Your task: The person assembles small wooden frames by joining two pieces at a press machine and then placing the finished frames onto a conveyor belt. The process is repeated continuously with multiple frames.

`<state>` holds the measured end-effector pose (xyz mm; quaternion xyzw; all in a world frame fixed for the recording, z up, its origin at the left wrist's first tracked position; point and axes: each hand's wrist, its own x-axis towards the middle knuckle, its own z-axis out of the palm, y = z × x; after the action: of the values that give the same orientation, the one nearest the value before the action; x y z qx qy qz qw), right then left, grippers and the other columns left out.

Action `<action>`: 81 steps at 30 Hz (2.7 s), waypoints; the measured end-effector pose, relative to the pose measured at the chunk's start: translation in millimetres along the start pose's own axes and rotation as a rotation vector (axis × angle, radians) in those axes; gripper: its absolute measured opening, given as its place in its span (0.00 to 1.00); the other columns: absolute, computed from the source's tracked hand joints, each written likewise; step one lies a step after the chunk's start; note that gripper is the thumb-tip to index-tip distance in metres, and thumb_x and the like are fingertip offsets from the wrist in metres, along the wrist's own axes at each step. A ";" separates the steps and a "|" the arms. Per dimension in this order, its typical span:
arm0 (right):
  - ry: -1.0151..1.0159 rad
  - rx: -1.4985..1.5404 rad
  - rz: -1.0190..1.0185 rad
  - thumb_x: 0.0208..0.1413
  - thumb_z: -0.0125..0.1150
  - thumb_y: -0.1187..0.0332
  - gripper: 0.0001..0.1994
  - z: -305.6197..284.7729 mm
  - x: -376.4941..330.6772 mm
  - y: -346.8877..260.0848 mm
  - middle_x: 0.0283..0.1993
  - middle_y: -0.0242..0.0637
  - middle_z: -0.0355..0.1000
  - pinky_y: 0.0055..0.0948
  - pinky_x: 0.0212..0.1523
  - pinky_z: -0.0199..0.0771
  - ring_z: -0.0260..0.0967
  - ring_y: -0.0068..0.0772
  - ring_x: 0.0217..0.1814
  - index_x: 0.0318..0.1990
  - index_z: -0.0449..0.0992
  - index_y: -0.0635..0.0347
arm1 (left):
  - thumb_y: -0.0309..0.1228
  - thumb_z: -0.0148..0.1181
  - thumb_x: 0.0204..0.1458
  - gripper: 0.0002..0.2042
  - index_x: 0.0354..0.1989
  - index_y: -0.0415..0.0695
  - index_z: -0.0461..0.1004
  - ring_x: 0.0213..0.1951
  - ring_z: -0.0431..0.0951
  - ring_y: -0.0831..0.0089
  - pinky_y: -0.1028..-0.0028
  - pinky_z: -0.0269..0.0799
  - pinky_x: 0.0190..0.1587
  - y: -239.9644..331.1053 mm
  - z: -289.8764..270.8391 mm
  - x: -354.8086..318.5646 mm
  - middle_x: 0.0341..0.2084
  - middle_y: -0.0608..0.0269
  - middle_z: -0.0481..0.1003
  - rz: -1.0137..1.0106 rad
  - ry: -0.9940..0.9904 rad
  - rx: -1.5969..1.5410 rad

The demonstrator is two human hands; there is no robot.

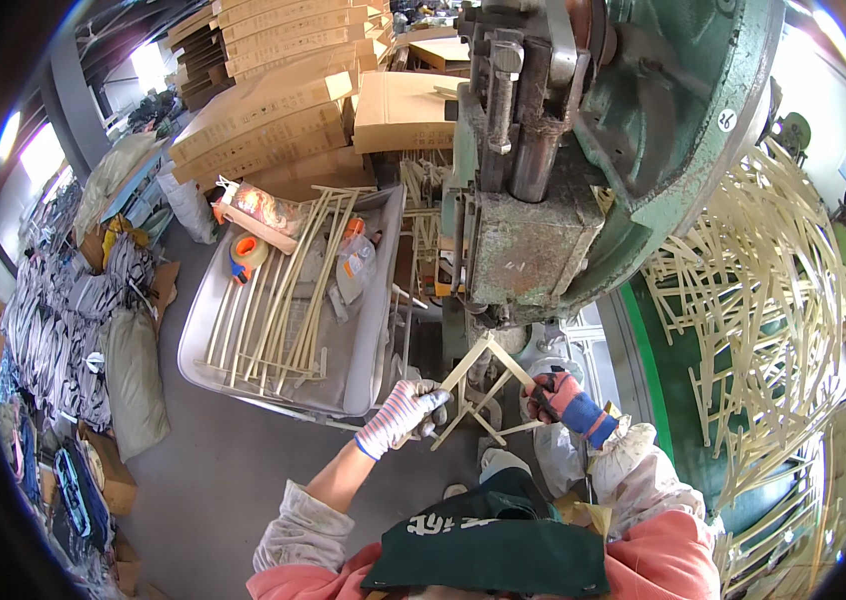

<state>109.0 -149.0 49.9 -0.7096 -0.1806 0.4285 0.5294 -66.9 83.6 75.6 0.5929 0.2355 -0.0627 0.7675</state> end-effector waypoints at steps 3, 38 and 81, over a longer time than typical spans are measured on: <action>-0.013 -0.082 0.038 0.58 0.51 0.66 0.10 -6.5 -0.3 -10.8 0.19 0.32 0.72 0.18 0.14 0.59 0.61 0.16 0.13 0.32 0.73 0.64 | 0.28 0.54 0.55 0.07 0.34 0.36 0.73 0.18 0.70 0.81 0.83 0.60 0.15 5.1 -9.8 5.2 0.19 0.64 0.73 -0.002 -0.048 -0.009; 0.068 0.335 0.262 0.59 0.45 0.56 0.18 -97.5 35.7 257.8 0.36 0.33 0.73 0.33 0.33 0.69 0.72 0.32 0.36 0.50 0.69 0.56 | 0.38 0.67 0.44 0.15 0.18 0.41 0.71 0.16 0.69 0.78 0.78 0.62 0.19 16.5 -123.7 -253.9 0.13 0.67 0.69 1.060 1.014 0.439; 0.112 0.599 0.034 0.57 0.53 0.72 0.10 37.6 13.9 3.9 0.33 0.35 0.69 0.19 0.20 0.59 0.61 0.21 0.26 0.45 0.68 0.69 | 0.34 0.64 0.49 0.10 0.19 0.45 0.73 0.13 0.60 0.85 0.78 0.52 0.17 0.6 61.9 82.1 0.11 0.76 0.66 0.266 0.301 -0.149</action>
<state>86.1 -118.1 38.0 -0.5474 -0.0049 0.4317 0.7169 23.4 40.6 51.9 0.5633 0.2709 0.1461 0.7668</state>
